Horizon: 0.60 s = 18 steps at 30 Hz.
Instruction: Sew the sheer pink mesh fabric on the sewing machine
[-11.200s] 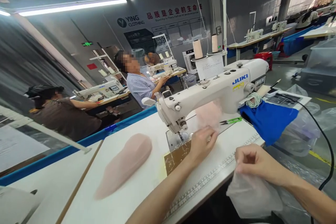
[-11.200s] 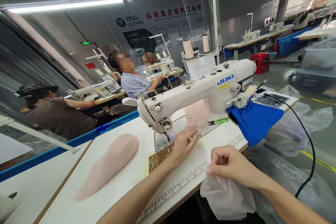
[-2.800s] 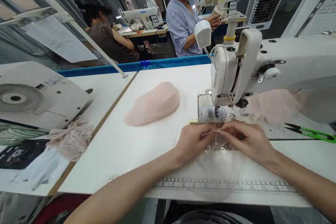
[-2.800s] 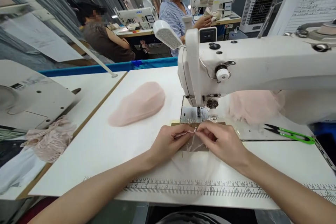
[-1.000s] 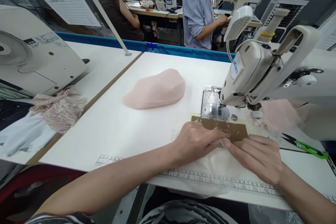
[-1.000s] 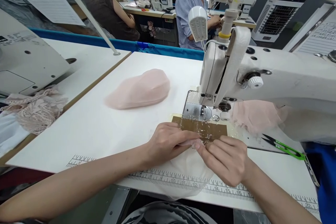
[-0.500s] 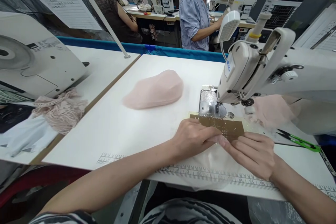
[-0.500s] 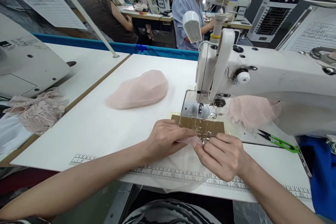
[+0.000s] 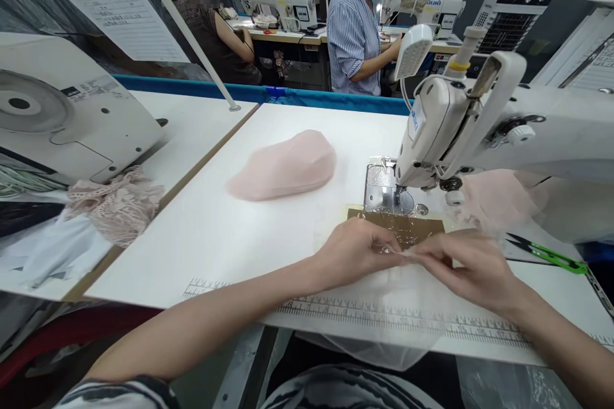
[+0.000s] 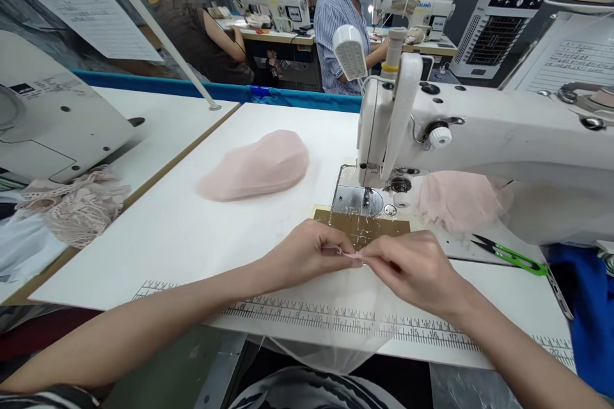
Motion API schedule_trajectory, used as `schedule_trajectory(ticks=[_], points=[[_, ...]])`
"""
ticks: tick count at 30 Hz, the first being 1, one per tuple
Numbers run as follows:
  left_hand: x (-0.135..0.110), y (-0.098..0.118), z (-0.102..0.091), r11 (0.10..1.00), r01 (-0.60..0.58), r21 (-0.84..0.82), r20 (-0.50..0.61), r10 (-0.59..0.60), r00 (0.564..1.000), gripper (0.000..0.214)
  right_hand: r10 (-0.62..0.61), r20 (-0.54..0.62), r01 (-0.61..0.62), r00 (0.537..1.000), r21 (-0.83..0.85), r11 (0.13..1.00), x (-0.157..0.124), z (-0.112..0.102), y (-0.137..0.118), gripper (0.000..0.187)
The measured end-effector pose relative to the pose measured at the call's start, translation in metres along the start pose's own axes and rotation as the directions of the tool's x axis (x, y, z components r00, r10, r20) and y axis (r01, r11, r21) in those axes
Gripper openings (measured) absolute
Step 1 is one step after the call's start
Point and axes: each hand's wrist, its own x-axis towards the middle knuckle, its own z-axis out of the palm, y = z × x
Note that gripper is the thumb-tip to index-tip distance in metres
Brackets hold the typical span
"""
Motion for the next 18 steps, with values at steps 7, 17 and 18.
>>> schedule_trajectory(ticks=[7,17,18], points=[[0.012,-0.013,0.006,0.916,0.056,0.398,-0.034,-0.046,0.998,0.006,0.458,0.171,-0.479,0.873,0.114,0.870,0.015,0.014,0.019,0.015],[0.006,-0.021,0.008,0.678,-0.191,0.710,-0.105,0.370,0.923,0.021,0.471,0.006,-0.471,0.882,-0.001,0.882,0.013,0.030,0.046,0.014],[0.004,-0.021,0.009,0.652,-0.221,0.726,-0.079,0.397,0.914,0.017,0.475,0.010,-0.475,0.880,0.005,0.880,0.014,0.030,0.046,0.015]])
